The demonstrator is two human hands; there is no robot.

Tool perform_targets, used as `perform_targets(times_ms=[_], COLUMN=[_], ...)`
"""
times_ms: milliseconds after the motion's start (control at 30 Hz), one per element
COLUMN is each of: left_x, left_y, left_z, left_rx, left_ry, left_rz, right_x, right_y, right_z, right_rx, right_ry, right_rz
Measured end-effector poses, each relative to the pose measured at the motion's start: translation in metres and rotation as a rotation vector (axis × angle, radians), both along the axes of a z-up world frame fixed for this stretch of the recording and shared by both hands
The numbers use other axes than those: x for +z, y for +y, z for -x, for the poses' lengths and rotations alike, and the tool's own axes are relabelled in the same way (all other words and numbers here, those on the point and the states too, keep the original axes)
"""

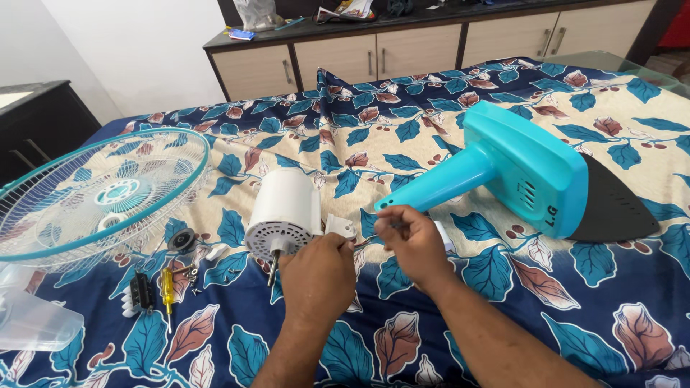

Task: The person assembles a table fan by attaching the motor housing to the fan head and connecting the power cord. They align and secure the components on a floral-patterned surface, then route the cord through the fan head.

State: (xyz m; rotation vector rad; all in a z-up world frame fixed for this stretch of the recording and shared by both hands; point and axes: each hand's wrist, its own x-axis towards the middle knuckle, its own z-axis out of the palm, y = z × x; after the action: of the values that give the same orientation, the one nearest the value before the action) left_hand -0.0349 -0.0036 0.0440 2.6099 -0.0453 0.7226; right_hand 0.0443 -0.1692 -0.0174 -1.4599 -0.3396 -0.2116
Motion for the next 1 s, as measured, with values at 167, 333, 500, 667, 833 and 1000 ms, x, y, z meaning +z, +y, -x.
perform_targets(times_ms=[167, 333, 500, 667, 833, 1000], left_x=[0.004, 0.016, 0.014, -0.015, -0.036, -0.027], left_y=[0.003, 0.006, 0.023, 0.029, 0.000, -0.008], left_z=[0.003, 0.009, 0.015, 0.013, 0.012, 0.011], left_rx=[-0.062, -0.163, -0.360, -0.617, -0.734, -0.699], left_ry=[0.050, 0.233, 0.062, 0.229, 0.094, 0.060], left_rz=[0.135, 0.386, 0.329, 0.123, 0.074, 0.107], right_x=[0.010, 0.010, 0.012, 0.038, 0.066, 0.062], right_y=[0.002, 0.002, -0.010, -0.057, -0.083, -0.070], right_z=[0.018, 0.015, 0.013, 0.023, 0.037, 0.063], right_rx=[0.024, -0.020, -0.359, -0.314, -0.174, 0.203], right_ry=[-0.512, -0.224, -0.136, -0.063, 0.047, -0.297], right_rz=[0.362, 0.277, 0.255, 0.764, 0.957, 1.090])
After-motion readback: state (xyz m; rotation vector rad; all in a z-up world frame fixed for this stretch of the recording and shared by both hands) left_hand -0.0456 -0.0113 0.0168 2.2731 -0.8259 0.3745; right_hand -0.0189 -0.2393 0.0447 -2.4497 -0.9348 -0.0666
